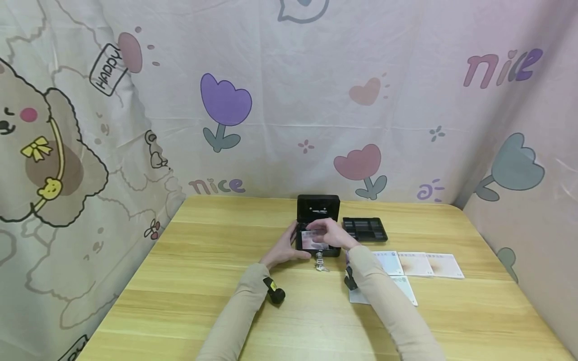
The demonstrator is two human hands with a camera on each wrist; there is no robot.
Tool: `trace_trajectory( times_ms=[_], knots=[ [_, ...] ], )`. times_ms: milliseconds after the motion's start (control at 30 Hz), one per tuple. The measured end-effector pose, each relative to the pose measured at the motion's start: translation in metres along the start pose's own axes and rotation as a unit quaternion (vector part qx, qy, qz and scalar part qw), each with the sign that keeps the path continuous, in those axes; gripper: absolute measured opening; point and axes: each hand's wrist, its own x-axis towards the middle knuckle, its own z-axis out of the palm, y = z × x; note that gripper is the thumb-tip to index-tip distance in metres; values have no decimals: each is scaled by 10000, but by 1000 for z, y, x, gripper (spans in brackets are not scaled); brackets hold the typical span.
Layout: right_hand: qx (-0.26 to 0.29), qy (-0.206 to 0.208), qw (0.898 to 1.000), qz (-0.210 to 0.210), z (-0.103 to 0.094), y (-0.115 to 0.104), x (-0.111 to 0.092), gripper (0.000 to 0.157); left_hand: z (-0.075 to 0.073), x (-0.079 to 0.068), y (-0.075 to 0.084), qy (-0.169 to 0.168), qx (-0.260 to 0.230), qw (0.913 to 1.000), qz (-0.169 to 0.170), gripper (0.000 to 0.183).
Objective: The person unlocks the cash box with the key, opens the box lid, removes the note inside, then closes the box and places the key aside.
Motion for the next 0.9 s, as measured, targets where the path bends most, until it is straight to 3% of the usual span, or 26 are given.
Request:
trace_trajectory(
  times_ms=[600, 900],
  knots=[
    [-295, -124, 9994, 164, 3, -2, 0, 36, -1, 0, 1, -35, -11, 10000, -34, 122],
    [-329, -105, 9994, -97, 2, 0, 3, 33, 0, -1, 2, -15, -29, 10000, -44, 120]
  ],
)
